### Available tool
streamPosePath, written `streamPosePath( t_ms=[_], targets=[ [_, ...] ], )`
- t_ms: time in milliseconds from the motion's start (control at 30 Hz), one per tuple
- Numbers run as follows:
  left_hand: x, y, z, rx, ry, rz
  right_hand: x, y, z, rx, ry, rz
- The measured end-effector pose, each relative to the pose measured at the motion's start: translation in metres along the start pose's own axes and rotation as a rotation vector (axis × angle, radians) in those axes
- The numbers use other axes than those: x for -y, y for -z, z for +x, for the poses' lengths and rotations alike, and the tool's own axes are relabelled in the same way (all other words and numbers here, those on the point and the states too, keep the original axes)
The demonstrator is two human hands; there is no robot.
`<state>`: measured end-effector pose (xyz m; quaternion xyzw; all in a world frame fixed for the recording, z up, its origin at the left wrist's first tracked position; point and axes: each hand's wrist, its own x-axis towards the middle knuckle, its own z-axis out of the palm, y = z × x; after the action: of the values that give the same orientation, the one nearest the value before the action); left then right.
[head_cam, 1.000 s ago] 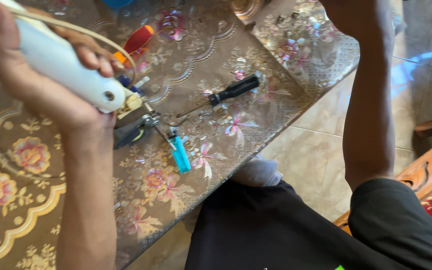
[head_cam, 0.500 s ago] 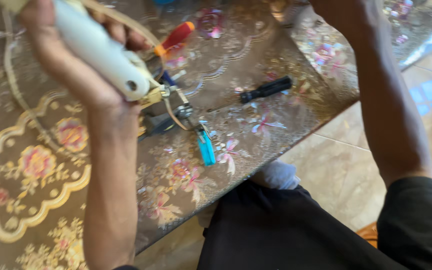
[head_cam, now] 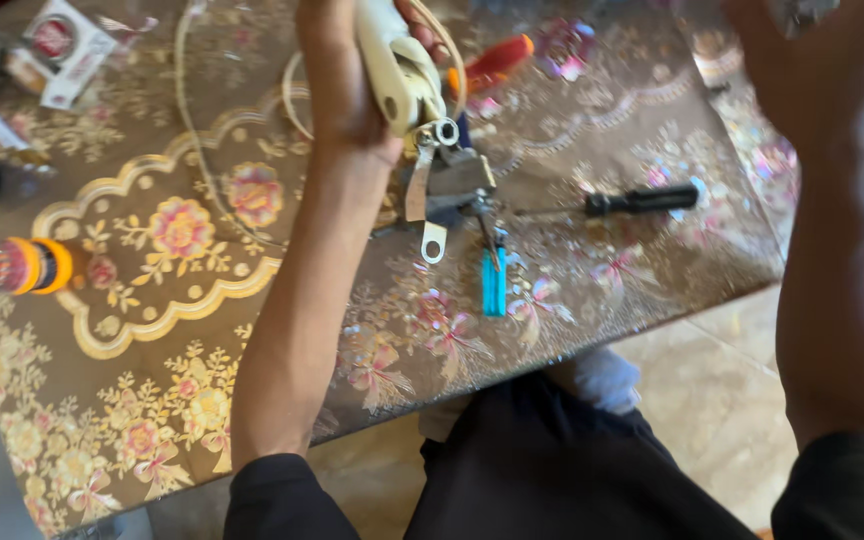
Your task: The person disassembles a white handheld electric appliance on a table, using screwdrivers and a wrench to remove screws and separate its plastic housing and internal motor parts. They manipulate the detached components by hand and continue unscrewing the housing throughout the clip.
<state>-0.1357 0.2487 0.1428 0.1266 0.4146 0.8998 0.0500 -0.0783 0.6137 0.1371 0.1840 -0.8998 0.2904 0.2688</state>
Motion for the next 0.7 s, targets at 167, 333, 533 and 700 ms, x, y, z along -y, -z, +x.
streamPosePath(
  t_ms=[167,333,533,700],
  targets=[
    [-0.004,0.033,0.017,0.076,0.158,-0.467,0.084,-0.029,0.031,0.018,0.132,0.457],
    [0.005,0.051,0.023,0.128,0.211,-0.678,0.153,-0.068,0.059,-0.029,0.235,0.558],
    [0.004,0.053,0.027,0.171,0.178,-0.636,0.178,-0.092,0.058,-0.066,0.323,0.492],
    [0.010,0.063,0.026,0.209,0.147,-0.599,0.176,-0.106,0.058,-0.068,0.425,0.410]
  ],
)
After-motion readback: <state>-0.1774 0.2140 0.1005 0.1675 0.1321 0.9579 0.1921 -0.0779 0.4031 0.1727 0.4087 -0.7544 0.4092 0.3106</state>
